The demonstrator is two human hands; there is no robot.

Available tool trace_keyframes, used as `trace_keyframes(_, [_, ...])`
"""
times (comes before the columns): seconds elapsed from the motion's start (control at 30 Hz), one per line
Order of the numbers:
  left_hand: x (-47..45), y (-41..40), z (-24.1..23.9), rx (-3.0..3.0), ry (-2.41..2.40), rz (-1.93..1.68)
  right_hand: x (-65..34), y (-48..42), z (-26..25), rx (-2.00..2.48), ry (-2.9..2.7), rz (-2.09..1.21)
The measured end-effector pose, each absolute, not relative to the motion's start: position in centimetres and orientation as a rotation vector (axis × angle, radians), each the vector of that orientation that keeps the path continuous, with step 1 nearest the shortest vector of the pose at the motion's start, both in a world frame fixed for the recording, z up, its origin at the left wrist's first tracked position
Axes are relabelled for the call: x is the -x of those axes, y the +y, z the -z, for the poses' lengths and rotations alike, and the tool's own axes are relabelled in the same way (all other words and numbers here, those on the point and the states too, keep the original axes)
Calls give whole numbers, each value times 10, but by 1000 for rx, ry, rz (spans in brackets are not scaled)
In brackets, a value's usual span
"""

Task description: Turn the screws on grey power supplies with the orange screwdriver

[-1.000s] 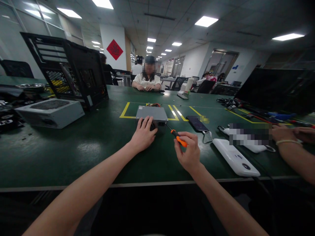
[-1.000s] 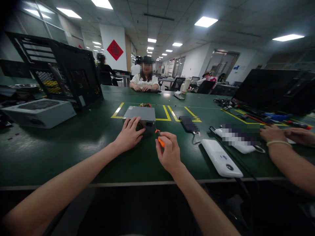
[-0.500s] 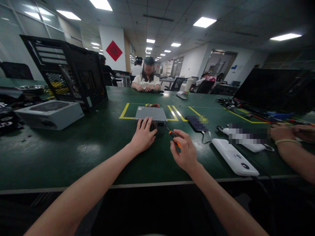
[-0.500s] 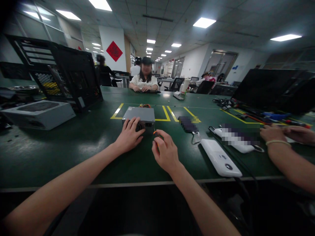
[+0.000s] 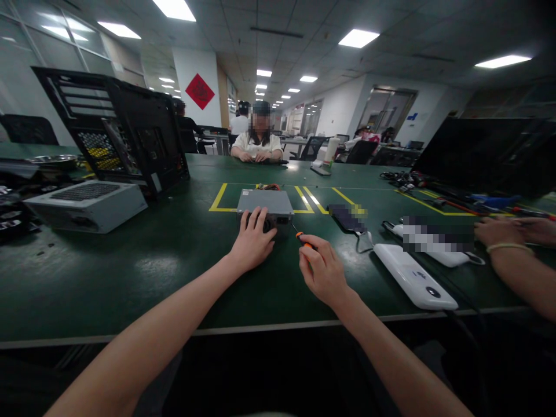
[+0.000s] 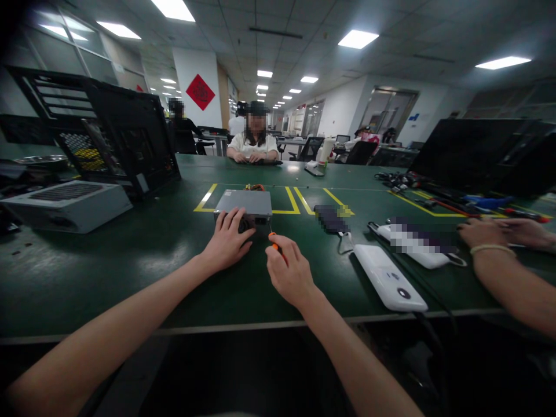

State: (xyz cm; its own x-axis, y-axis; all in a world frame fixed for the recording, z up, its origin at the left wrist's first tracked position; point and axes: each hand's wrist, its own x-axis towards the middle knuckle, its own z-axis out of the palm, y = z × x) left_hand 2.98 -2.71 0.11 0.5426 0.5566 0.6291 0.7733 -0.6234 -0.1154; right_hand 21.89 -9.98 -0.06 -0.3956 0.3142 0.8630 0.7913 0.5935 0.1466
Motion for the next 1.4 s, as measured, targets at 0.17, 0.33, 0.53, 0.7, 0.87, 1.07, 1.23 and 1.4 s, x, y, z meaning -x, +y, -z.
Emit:
trace_keyframes(0.17, [-30,-27,-1,2403,-1096,792,-218,-100,0,843,-2025,688])
trace_keyframes(0.33, [-31,-27,-2,2403,-1116,780,-216,-97,1,817,-2014,677])
trace_keyframes(0.53, [-32,-26,-2,2403,-1127,786,-215,-96,-1,850,-1897,630])
trace_keyframes(0.7, [-31,-26,-2,2401,-1124,771,-217,-96,0,831,-1909,669])
trace_keyframes(0.87, [-30,-26,-2,2407,-1126,770,-220,-97,0,911,-1854,662])
trace_keyframes(1.07, [-29,-25,-2,2410,-1123,776,-221,-97,-1,857,-1846,662])
trace_keyframes(1.23, [-28,-24,-1,2401,-1123,765,-221,-96,0,929,-1820,645])
trace_keyframes(1.4, [-28,-25,-2,2397,-1123,740,-219,-96,-1,862,-1830,603])
